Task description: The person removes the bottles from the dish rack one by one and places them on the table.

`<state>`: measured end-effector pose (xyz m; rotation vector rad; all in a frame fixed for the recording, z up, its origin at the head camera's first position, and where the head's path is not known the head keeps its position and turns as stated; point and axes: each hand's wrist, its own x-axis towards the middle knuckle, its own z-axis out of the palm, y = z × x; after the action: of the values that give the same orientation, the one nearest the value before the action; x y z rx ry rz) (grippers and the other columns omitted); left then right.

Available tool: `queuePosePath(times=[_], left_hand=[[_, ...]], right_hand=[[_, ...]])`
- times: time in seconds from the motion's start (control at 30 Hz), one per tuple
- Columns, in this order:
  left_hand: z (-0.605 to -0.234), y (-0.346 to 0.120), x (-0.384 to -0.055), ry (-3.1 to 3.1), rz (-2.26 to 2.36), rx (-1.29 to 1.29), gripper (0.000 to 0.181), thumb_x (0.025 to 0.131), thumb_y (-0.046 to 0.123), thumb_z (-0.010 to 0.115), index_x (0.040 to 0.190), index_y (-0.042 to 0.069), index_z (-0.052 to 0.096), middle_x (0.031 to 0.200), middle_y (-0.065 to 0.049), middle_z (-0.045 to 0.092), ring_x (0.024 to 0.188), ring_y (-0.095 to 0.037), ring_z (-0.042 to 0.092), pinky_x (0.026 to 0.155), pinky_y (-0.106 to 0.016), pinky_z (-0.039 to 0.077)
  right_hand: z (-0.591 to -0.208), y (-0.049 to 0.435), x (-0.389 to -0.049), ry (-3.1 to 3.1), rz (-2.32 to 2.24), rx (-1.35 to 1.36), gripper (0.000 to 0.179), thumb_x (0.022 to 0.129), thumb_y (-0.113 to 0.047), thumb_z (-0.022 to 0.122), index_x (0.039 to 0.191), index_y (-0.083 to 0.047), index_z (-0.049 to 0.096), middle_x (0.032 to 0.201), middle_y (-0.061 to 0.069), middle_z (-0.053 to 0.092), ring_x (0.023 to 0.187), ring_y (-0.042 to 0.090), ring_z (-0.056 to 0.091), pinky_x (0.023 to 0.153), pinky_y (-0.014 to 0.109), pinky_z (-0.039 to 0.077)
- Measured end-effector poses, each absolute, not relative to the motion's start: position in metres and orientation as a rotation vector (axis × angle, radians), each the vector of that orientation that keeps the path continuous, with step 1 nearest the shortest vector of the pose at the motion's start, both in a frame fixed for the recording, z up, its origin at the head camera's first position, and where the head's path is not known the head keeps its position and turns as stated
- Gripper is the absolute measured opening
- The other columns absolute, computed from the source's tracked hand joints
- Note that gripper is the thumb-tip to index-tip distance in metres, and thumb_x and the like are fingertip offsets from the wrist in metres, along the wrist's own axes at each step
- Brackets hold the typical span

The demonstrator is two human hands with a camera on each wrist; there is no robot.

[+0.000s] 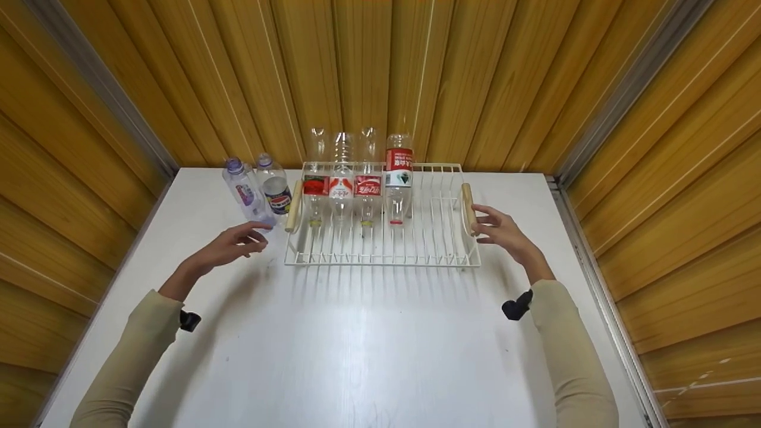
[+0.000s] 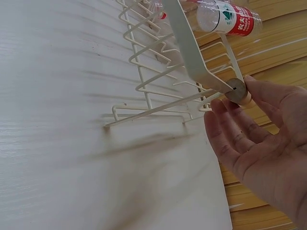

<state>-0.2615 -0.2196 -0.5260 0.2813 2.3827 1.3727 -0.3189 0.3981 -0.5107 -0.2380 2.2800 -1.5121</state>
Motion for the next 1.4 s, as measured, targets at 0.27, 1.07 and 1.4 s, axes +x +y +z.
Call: queuePosePath(times=[0.27, 1.07, 1.4], left_hand=[[-0.537, -0.186, -0.275, 2.389, 1.448, 0.434, 0.067, 0.101, 0.025, 0.066, 0.160, 0.017, 0.035, 0.146, -0.025, 0.052, 0.126, -0.041, 0.056, 0.102, -0.053, 0.052], [-0.557, -0.180, -0.288, 2.291, 1.541, 0.347, 0.077, 0.097, 0.028, 0.072, 0.161, 0.030, 0.031, 0.165, -0.014, 0.032, 0.134, -0.044, 0.050, 0.102, -0.060, 0.050], [-0.562, -0.173, -0.287, 2.245, 1.611, 0.348, 0.077, 0.097, 0.028, 0.071, 0.162, 0.032, 0.029, 0.160, -0.019, 0.035, 0.127, -0.044, 0.054, 0.103, -0.063, 0.048]], right_hand=[[-0.513, 0.394, -0.318, 2.294, -1.489, -0.199, 0.069, 0.104, -0.025, 0.061, 0.162, -0.009, 0.027, 0.146, 0.017, 0.047, 0.107, 0.002, 0.065, 0.090, 0.018, 0.055], [-0.473, 0.371, -0.338, 2.351, -1.457, -0.272, 0.062, 0.105, -0.024, 0.058, 0.157, -0.001, 0.033, 0.154, 0.029, 0.043, 0.120, 0.011, 0.061, 0.100, 0.025, 0.054], [-0.474, 0.335, -0.353, 2.329, -1.407, -0.308, 0.053, 0.106, -0.023, 0.057, 0.154, -0.005, 0.041, 0.144, 0.018, 0.054, 0.115, 0.009, 0.063, 0.110, 0.048, 0.050]])
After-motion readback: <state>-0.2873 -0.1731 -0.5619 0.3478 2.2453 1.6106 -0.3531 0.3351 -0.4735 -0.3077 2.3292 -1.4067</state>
